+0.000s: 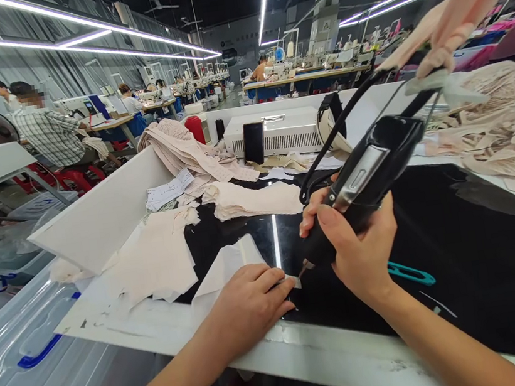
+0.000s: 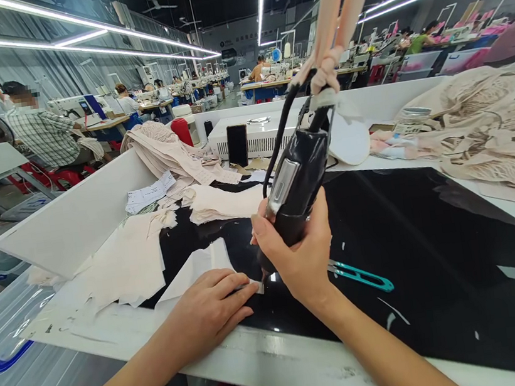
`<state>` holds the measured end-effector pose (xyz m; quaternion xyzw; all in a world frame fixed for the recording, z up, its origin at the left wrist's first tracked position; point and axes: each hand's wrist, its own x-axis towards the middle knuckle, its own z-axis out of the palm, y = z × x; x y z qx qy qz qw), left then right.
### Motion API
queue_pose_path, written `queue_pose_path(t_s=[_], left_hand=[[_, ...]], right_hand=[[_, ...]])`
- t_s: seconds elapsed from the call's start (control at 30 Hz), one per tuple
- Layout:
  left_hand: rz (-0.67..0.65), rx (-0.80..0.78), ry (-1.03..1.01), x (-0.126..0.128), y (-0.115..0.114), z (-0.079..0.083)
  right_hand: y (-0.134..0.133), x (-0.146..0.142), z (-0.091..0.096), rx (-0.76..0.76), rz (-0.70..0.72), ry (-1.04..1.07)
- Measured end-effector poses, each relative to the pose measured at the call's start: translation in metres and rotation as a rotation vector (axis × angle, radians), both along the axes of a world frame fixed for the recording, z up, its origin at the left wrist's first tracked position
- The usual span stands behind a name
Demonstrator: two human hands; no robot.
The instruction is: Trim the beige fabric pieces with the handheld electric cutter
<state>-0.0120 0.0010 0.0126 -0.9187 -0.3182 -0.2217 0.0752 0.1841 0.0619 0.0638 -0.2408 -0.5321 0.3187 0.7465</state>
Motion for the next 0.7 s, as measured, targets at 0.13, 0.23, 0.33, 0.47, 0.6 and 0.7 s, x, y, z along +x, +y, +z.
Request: queue_pose_path(t_s=[0.13, 0.23, 0.33, 0.47, 0.6, 0.7], left_hand=[[0.003, -0.001, 0.003, 0.0009, 0.0004, -0.0001], [0.005, 0.002, -0.003, 0.0009, 0.0008, -0.0005], [0.004, -0.001, -0.007, 0.0005, 0.0006, -0.0010], [0.007, -0.015, -0.005, -0.0005, 0.0000, -0.0015], [0.012, -0.040, 0.014, -0.0018, 0.0003, -0.0016], [0.014, -0.053, 0.025, -0.0023, 0.0005, -0.0016]], right_hand=[[0.0007, 0.0015, 0.0014, 0.021, 0.013, 0.020], [0.0007, 0.0019, 0.0034, 0.029, 0.019, 0.028], [0.0003, 0.0016, 0.0035, 0.031, 0.026, 0.026], [-0.0007, 0.0001, 0.0014, 0.023, 0.020, 0.028], [-0.0023, -0.0013, 0.0018, 0.004, -0.002, 0.003], [-0.0043, -0.0005, 0.0043, -0.005, 0.015, 0.010]])
